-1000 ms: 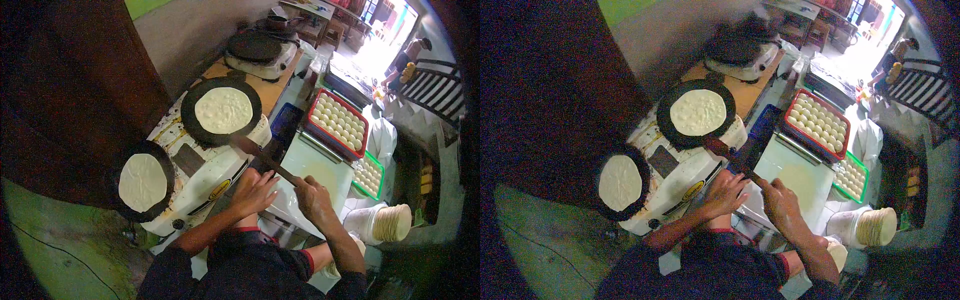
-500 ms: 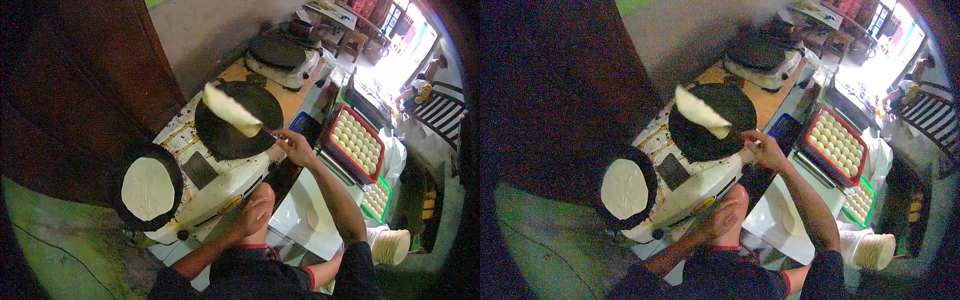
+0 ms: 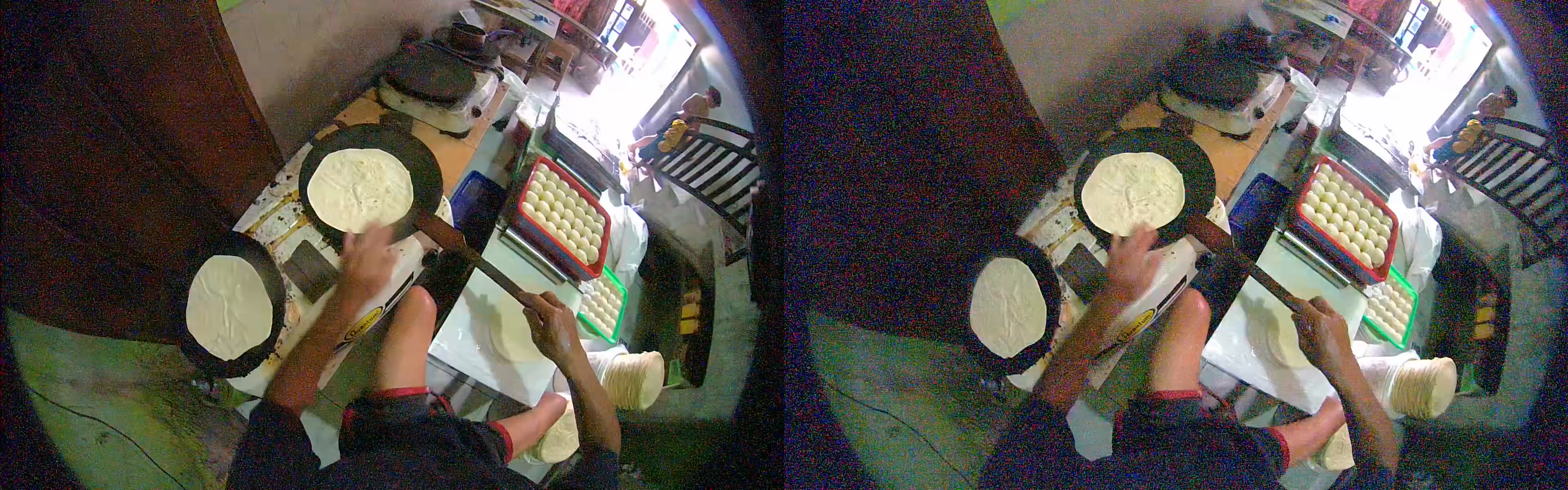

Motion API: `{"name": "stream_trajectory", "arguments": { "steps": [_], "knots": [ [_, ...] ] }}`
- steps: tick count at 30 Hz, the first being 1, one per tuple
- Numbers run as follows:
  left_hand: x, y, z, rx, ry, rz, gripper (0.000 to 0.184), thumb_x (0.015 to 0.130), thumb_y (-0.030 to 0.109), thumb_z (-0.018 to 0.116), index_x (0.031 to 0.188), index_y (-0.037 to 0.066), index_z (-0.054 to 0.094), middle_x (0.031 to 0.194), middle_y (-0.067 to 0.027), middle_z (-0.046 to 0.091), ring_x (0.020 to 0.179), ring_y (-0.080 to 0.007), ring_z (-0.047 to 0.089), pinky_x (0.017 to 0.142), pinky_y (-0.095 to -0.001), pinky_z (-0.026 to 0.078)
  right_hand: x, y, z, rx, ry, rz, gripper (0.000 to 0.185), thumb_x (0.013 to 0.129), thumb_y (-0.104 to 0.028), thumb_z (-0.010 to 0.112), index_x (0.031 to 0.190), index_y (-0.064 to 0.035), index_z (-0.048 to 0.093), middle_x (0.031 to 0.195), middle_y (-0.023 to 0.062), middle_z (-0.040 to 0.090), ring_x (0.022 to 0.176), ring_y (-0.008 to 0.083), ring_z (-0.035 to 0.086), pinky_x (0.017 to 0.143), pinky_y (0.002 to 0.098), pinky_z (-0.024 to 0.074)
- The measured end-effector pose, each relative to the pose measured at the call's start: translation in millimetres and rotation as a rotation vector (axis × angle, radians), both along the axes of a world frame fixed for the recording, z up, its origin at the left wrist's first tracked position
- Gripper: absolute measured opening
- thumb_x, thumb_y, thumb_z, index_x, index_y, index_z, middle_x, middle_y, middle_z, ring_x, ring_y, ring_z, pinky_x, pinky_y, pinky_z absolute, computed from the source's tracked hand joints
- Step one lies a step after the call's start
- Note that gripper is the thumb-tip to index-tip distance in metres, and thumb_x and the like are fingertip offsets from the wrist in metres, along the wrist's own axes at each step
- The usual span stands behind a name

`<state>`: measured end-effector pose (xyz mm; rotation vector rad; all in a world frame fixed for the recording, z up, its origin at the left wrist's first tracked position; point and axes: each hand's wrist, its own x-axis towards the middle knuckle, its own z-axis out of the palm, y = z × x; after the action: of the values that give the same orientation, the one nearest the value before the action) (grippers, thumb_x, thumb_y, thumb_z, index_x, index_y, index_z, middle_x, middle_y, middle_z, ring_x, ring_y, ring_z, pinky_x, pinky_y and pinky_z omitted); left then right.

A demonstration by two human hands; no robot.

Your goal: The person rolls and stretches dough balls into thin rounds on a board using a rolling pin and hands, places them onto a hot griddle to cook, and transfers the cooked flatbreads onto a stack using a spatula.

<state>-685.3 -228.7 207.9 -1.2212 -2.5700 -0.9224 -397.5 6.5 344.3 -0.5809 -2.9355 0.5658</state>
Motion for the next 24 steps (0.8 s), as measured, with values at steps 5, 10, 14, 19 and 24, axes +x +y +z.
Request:
{"name": "stream_trajectory", "arguments": {
  "steps": [5,10,14,19,24],
  "knots": [
    [-45.9,1.9,46.4,-0.498,-0.233,-0.049,0.045,0.100,0.038,0.048,0.110,-0.002,0.067,0.108,-0.0259,0.068,0.108,-0.0409,0.064,0.115,-0.0640,0.021,-64.0,-37.2,-46.1,0.011,-0.023,0.036,0.033,0.091,-0.009,0.061,0.123,-0.0134,0.066,0.091,0.0165,0.066,0.077,0.0340,0.065,0.070,0.0416,0.0534],
    [-15.3,2.2,63.0,-0.368,-0.151,-0.021,0.043,0.101,0.036,0.046,0.103,-0.002,0.067,0.086,-0.0272,0.070,0.093,-0.0429,0.068,0.115,-0.0630,0.022,-193.4,-63.7,-108.4,-0.139,0.260,0.119,0.033,0.095,-0.015,0.056,0.128,-0.0151,0.060,0.091,0.0206,0.063,0.087,0.0419,0.065,0.076,0.0501,0.0518],
    [30.2,-4.2,87.6,-0.116,-0.197,-0.071,0.042,0.101,0.033,0.050,0.118,-0.002,0.065,0.090,-0.0245,0.071,0.092,-0.0429,0.068,0.116,-0.0610,0.021,-156.0,-54.2,-106.1,-0.231,0.289,0.074,0.036,0.097,-0.014,0.055,0.133,-0.0143,0.058,0.098,0.0220,0.066,0.089,0.0425,0.066,0.077,0.0501,0.0529],
    [132.4,59.0,83.3,0.058,-0.550,-0.336,0.039,0.098,0.031,0.057,0.122,0.000,0.065,0.112,-0.0218,0.070,0.108,-0.0367,0.066,0.113,-0.0541,0.033,61.3,-26.5,-96.4,-0.258,0.454,-0.206,0.036,0.097,-0.010,0.055,0.132,-0.0044,0.058,0.115,0.0238,0.067,0.102,0.0389,0.067,0.088,0.0462,0.0549],
    [305.0,168.0,64.2,-0.021,-0.882,-0.865,0.036,0.099,0.024,0.060,0.119,-0.005,0.065,0.105,-0.0206,0.073,0.103,-0.0279,0.070,0.093,-0.0368,0.052,310.1,-58.9,-59.6,-0.007,0.327,-0.836,0.037,0.093,-0.004,0.056,0.129,-0.0016,0.060,0.121,0.0226,0.066,0.111,0.0362,0.066,0.094,0.0428,0.0530]
  ]
}}
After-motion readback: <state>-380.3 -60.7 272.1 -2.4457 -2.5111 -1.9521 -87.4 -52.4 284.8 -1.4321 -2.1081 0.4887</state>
